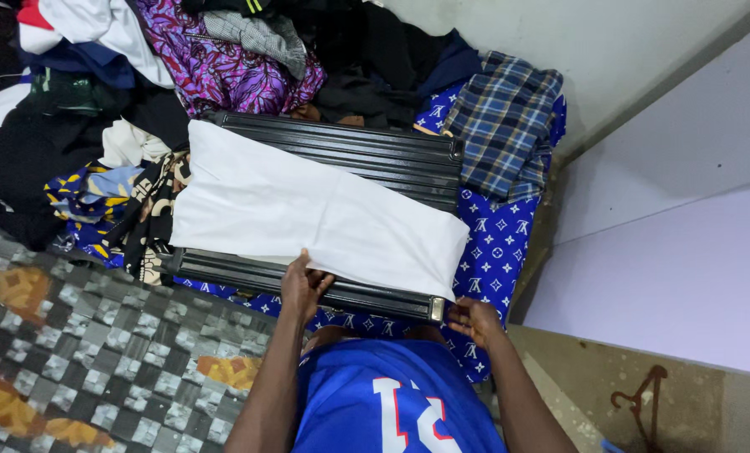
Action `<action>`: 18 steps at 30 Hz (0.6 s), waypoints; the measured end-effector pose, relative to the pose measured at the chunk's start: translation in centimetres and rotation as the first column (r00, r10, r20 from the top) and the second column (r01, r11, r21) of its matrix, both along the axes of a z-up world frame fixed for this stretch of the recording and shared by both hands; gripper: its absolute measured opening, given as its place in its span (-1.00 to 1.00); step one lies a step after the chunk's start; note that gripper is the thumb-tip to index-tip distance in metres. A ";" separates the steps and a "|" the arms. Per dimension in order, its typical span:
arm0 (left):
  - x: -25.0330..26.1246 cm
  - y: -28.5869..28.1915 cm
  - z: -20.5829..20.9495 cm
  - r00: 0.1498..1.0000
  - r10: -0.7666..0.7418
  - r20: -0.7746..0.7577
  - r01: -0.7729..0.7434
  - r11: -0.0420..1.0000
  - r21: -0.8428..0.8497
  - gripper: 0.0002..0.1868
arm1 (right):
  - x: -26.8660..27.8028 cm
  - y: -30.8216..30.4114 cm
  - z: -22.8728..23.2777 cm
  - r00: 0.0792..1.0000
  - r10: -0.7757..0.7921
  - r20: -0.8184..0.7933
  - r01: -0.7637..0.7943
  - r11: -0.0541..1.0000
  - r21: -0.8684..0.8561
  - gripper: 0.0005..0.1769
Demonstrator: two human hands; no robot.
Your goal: The person folds a white cloth and a blue garment on a suitcase and places them on a shelf inside a closet.
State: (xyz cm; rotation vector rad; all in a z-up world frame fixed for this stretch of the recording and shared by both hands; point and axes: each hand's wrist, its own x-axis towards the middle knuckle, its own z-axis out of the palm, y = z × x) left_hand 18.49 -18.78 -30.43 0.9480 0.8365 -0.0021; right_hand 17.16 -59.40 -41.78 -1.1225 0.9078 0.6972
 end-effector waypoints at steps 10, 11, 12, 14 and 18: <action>1.0 -5.6 0.7 0.981 -0.173 -0.086 0.171 0.985 -0.034 -0.53 | 9.7 0.5 3.7 0.848 0.258 0.463 -0.018 0.887 -0.462 -0.53; 0.9 -5.4 0.8 0.982 -0.169 -0.083 0.165 0.985 -0.054 -0.53 | 10.7 0.6 3.9 0.735 0.380 0.562 -0.055 0.859 -0.509 -0.49; 0.7 -5.4 0.9 0.983 -0.162 -0.083 0.156 0.985 -0.075 -0.52 | 11.2 0.5 3.7 0.595 0.493 0.635 -0.087 0.824 -0.559 -0.46; 0.4 -5.4 0.8 0.982 -0.172 -0.071 0.166 0.982 -0.088 -0.54 | 12.1 0.6 3.3 0.608 0.486 0.628 -0.166 0.851 -0.497 -0.53; 0.4 -5.6 -0.5 0.983 -0.163 -0.081 0.157 0.985 -0.069 -0.51 | 13.5 -0.6 3.5 0.672 0.609 0.422 -0.281 0.736 -0.616 -0.56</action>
